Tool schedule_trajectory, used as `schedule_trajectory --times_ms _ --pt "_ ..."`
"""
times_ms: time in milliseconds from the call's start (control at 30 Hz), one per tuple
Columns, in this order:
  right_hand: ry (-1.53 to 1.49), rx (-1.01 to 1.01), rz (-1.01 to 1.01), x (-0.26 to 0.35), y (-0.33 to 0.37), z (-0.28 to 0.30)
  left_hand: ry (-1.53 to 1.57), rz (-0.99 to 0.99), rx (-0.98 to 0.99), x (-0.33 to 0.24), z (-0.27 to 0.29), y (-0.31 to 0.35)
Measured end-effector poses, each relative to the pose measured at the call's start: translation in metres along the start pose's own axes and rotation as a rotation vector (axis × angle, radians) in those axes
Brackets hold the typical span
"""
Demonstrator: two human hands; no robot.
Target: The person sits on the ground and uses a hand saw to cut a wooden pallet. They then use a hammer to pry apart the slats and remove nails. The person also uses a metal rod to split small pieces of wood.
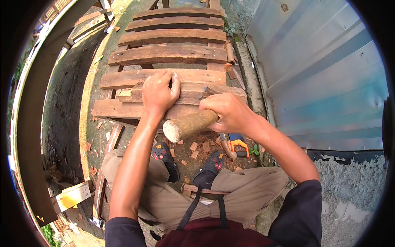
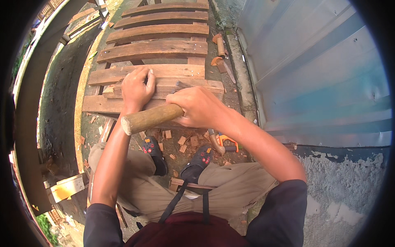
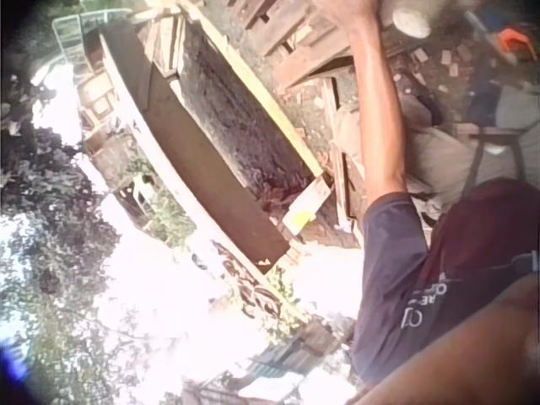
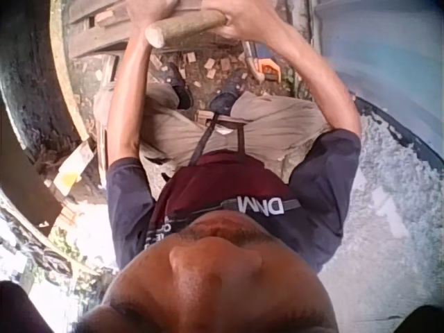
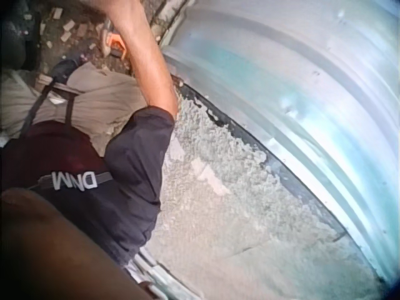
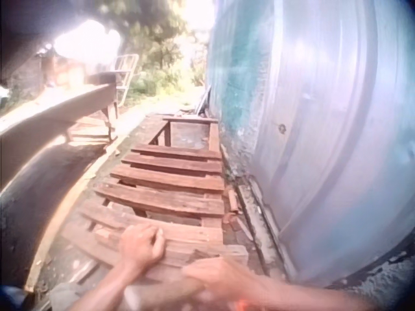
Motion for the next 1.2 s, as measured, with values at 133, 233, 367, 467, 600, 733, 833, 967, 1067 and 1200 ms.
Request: schedule_trajectory --times_ms 133,233,367,467,600,733,833,967,1067,1200 --pt "0.029 -0.103 -0.015 0.009 0.015 -0.001 -0.009 0.001 0.009 -0.002 0.002 0.004" --pt "0.076 -0.087 0.002 0.011 0.027 -0.005 -0.022 -0.004 -0.009 -0.004 0.002 0.005" --pt "-0.075 -0.230 0.093 0.010 0.041 -0.002 0.006 0.029 -0.010 -0.002 0.000 0.005" --pt "-0.257 -0.461 0.096 0.005 0.078 0.027 0.020 0.032 -0.053 0.002 -0.002 0.005" --pt "-0.119 -0.606 -0.170 0.007 0.181 0.073 0.007 0.057 -0.102 -0.002 0.000 0.007" --pt "0.021 -0.646 -0.348 0.023 0.215 0.071 -0.019 0.117 -0.022 0.003 0.000 0.009" --pt "0.137 -0.561 -0.324 0.033 0.186 0.049 -0.024 0.114 -0.058 0.003 0.001 0.007" --pt "0.164 -0.471 -0.222 0.043 0.108 0.025 -0.027 0.085 -0.086 0.001 0.002 0.006" --pt "0.245 -0.272 -0.214 0.034 0.069 0.007 -0.038 0.115 -0.020 0.002 -0.001 0.005" --pt "0.312 -0.136 -0.247 0.022 0.026 -0.007 0.003 0.079 -0.079 0.000 0.001 0.008"
Point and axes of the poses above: each hand's wrist, its own y-axis away from the middle knuckle, its own z-axis out of the back of the hand, x = y × z, the point moved 5 cm from there along -y, towards the middle knuckle, and after that the axes turned 6 degrees about -x, right-handed, at the moved point
